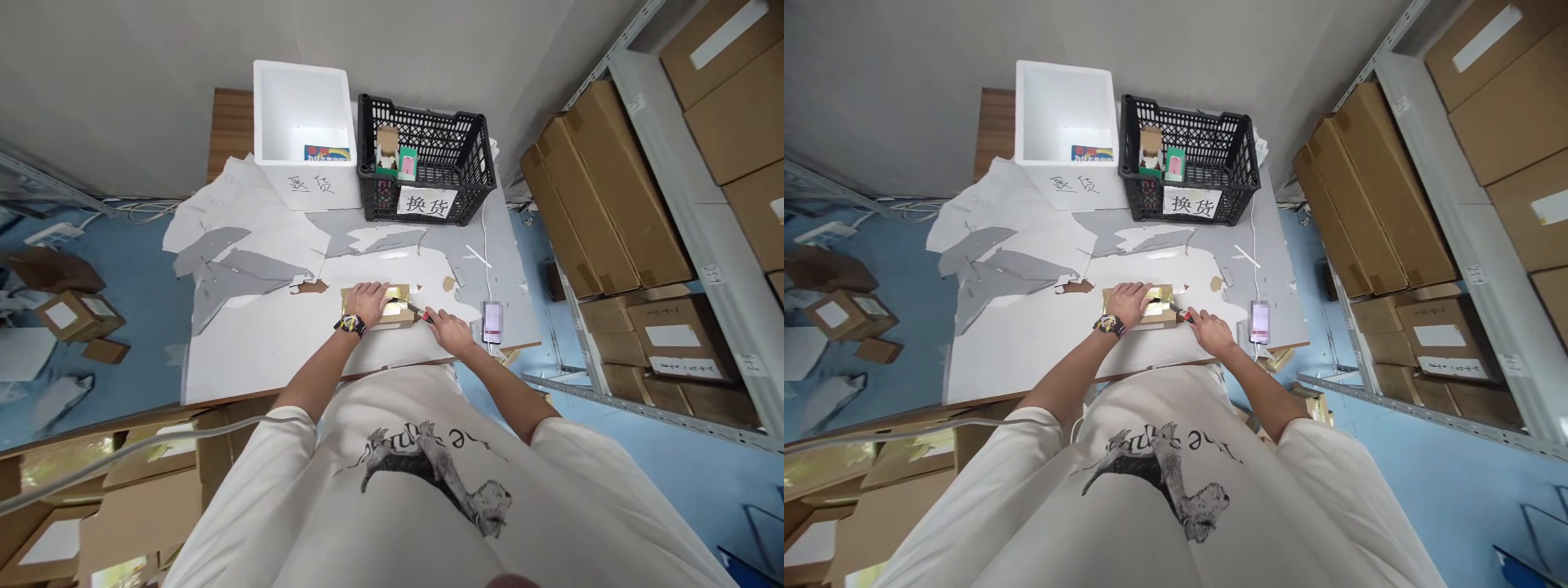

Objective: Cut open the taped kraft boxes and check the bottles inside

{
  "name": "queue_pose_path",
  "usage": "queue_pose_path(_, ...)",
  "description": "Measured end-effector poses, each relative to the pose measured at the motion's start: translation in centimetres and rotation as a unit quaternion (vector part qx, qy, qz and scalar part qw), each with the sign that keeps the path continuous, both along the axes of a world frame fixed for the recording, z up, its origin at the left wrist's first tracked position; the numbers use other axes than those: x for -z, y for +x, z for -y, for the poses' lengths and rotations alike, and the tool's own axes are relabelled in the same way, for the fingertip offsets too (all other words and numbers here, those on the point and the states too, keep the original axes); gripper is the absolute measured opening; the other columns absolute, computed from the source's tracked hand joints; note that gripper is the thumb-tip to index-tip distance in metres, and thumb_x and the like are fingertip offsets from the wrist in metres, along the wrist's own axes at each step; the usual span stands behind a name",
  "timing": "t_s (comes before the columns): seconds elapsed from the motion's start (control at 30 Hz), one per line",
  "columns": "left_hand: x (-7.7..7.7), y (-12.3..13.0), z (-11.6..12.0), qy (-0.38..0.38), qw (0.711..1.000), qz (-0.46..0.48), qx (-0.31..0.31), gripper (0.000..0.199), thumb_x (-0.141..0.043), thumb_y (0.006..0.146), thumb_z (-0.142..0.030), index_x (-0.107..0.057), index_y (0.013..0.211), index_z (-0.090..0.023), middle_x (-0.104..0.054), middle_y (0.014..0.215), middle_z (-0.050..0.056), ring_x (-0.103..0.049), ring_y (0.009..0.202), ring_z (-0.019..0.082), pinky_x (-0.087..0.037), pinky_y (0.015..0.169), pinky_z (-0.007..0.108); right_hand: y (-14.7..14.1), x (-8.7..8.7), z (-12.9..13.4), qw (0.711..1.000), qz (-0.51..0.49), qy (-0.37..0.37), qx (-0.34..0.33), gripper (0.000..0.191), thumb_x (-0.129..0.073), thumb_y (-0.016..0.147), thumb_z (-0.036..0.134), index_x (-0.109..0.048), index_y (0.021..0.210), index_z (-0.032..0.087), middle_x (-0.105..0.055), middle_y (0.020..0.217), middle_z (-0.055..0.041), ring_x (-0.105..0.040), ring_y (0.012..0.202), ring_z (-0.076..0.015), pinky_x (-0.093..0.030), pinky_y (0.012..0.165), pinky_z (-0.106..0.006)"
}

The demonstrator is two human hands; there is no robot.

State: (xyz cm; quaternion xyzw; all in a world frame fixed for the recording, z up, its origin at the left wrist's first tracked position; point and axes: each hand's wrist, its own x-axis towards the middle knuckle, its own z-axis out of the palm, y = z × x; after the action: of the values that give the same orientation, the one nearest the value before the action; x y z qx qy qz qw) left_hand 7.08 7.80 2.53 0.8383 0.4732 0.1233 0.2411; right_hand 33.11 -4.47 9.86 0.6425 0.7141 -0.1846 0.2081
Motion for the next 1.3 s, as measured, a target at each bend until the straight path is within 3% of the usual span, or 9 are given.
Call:
queue_pose_path(0.13, 0.2, 0.0, -0.8, 0.024, 0.999, -0.021, 0.038, 0.058, -0.053, 0.111, -0.049, -0.071, 0.159, -0.021, -0.075, 0.146, 0.02, -0.069, 0.133, 0.042, -0.043, 0.124, 0.061, -1.4, 0.4, -0.2, 1.0, -0.024, 0.008, 0.012, 0.061, -0.026, 0.125, 0.045, -0.027, 0.184, 0.028, -0.065, 0.154, -0.018, -0.072, 0.124, -0.0298, -0.057, 0.099, -0.035)
queue_pose_path(0.27, 0.8, -0.5, 0.2, 0.058, 0.995, -0.017, 0.082, 0.059, -0.052, 0.114, -0.049, -0.066, 0.164, -0.021, -0.071, 0.159, 0.016, -0.068, 0.141, 0.038, -0.045, 0.125, 0.057, -3.6, 1.7, -0.2, 0.998, -0.038, 0.019, 0.037, 0.06, -0.028, 0.125, 0.043, -0.029, 0.182, 0.025, -0.066, 0.151, -0.018, -0.073, 0.122, -0.0291, -0.057, 0.098, -0.035)
queue_pose_path(0.47, 1.3, -0.4, 0.2, 0.08, 0.994, -0.018, 0.079, 0.058, -0.04, 0.119, -0.046, -0.068, 0.162, -0.019, -0.073, 0.157, 0.017, -0.069, 0.142, 0.036, -0.049, 0.123, 0.055, -3.8, 2.1, 0.0, 0.999, -0.029, 0.025, 0.038, 0.061, -0.03, 0.125, 0.044, -0.03, 0.182, 0.025, -0.065, 0.152, -0.0187, -0.073, 0.12, -0.0299, -0.057, 0.097, -0.036)
queue_pose_path(0.77, 1.7, -0.3, 0.0, 0.09, 0.993, -0.01, 0.081, 0.056, -0.043, 0.118, -0.044, -0.07, 0.159, -0.017, -0.074, 0.155, 0.018, -0.072, 0.137, 0.036, -0.051, 0.119, 0.054, -6.2, 2.0, -0.5, 0.996, -0.035, 0.056, 0.068, 0.064, -0.026, 0.125, 0.045, -0.022, 0.185, 0.024, -0.065, 0.15, -0.0191, -0.075, 0.116, -0.029, -0.059, 0.095, -0.036)
queue_pose_path(1.07, 1.3, -0.2, 0.3, 0.093, 0.992, -0.008, 0.079, 0.054, -0.044, 0.118, -0.043, -0.069, 0.16, -0.019, -0.074, 0.155, 0.017, -0.071, 0.136, 0.035, -0.05, 0.119, 0.054, -5.4, 1.4, 0.9, 0.996, -0.01, 0.041, 0.074, 0.063, -0.027, 0.125, 0.045, -0.024, 0.185, 0.025, -0.065, 0.149, -0.0198, -0.077, 0.116, -0.0293, -0.059, 0.097, -0.037)
queue_pose_path(1.3, 1.0, 0.0, -1.0, 0.084, 0.99, -0.03, 0.105, 0.055, -0.048, 0.116, -0.044, -0.069, 0.159, -0.018, -0.075, 0.152, 0.017, -0.072, 0.133, 0.037, -0.048, 0.119, 0.054, -4.6, 1.6, 2.2, 0.992, -0.023, 0.03, 0.116, 0.062, -0.032, 0.124, 0.045, -0.029, 0.183, 0.026, -0.067, 0.149, -0.0189, -0.078, 0.117, -0.0306, -0.058, 0.099, -0.038)
